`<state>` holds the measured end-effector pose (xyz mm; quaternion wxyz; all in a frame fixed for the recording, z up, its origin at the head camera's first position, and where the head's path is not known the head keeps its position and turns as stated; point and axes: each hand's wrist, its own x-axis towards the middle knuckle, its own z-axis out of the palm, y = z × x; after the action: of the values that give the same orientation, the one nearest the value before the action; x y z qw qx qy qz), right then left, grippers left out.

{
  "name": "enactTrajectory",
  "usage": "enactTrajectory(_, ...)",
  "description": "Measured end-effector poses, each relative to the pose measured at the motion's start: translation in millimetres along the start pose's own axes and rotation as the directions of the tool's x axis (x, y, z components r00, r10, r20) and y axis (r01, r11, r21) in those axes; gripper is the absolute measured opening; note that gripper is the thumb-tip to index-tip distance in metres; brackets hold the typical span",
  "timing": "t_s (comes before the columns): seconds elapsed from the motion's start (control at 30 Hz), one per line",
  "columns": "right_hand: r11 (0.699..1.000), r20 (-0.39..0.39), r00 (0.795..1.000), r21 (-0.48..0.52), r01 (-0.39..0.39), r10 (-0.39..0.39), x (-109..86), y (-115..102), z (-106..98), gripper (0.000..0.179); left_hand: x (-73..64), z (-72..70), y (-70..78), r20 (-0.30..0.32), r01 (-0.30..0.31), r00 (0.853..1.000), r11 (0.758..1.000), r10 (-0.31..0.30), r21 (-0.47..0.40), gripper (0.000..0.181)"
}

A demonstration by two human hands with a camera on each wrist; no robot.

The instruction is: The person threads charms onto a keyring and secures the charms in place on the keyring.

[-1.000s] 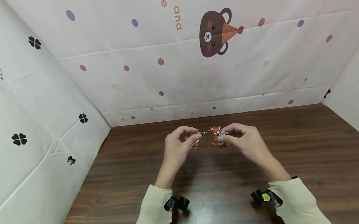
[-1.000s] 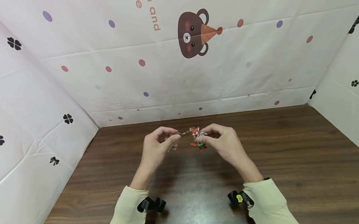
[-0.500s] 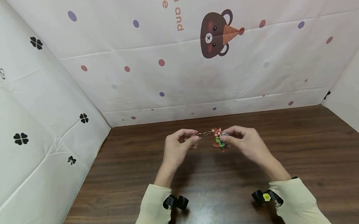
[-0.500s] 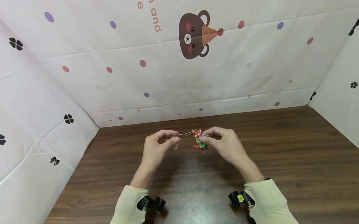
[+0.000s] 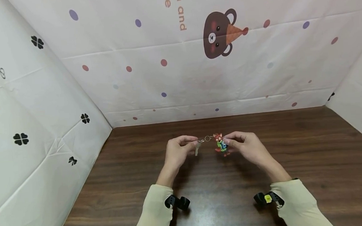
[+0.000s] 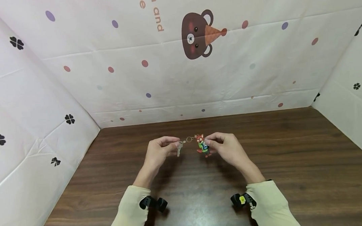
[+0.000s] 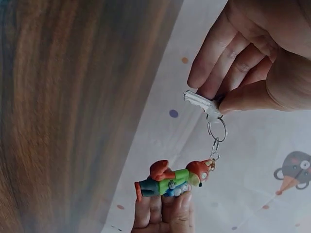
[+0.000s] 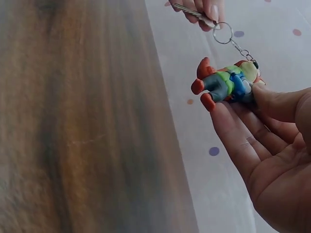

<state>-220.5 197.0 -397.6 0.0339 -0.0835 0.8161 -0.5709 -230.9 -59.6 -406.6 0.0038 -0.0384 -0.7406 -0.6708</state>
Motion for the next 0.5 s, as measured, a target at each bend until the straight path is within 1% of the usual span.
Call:
enactTrajectory(0.17,0.999,0.0,1.0,0.046,-0.024,0.024,3.3,6.8,6.3,0.024,3.4,1.0,-9.7,-0.015,0.031,0.999,0.999,-0.031,-0.011,0.016)
enactTrajectory(0.27,0.995,-0.009,0.998,0.079,-0.06,0.061,4.8,10.3,11.1,0.022,4.9,1.2,-16.0,-0.019,0.048,0.999,0.999,-0.048,-0.003,0.016)
enactTrajectory(0.4,0.991,-0.007,0.996,0.097,-0.093,0.094,6.7,14.6,17.4,0.022,5.6,1.5,-23.3,-0.02,0.071,0.997,0.997,-0.071,0.007,0.015)
enactTrajectory(0.5,0.99,-0.005,0.995,0.1,-0.097,0.098,8.4,18.2,20.8,0.021,6.1,2.0,-27.9,-0.021,0.087,0.996,0.996,-0.087,-0.002,0.015)
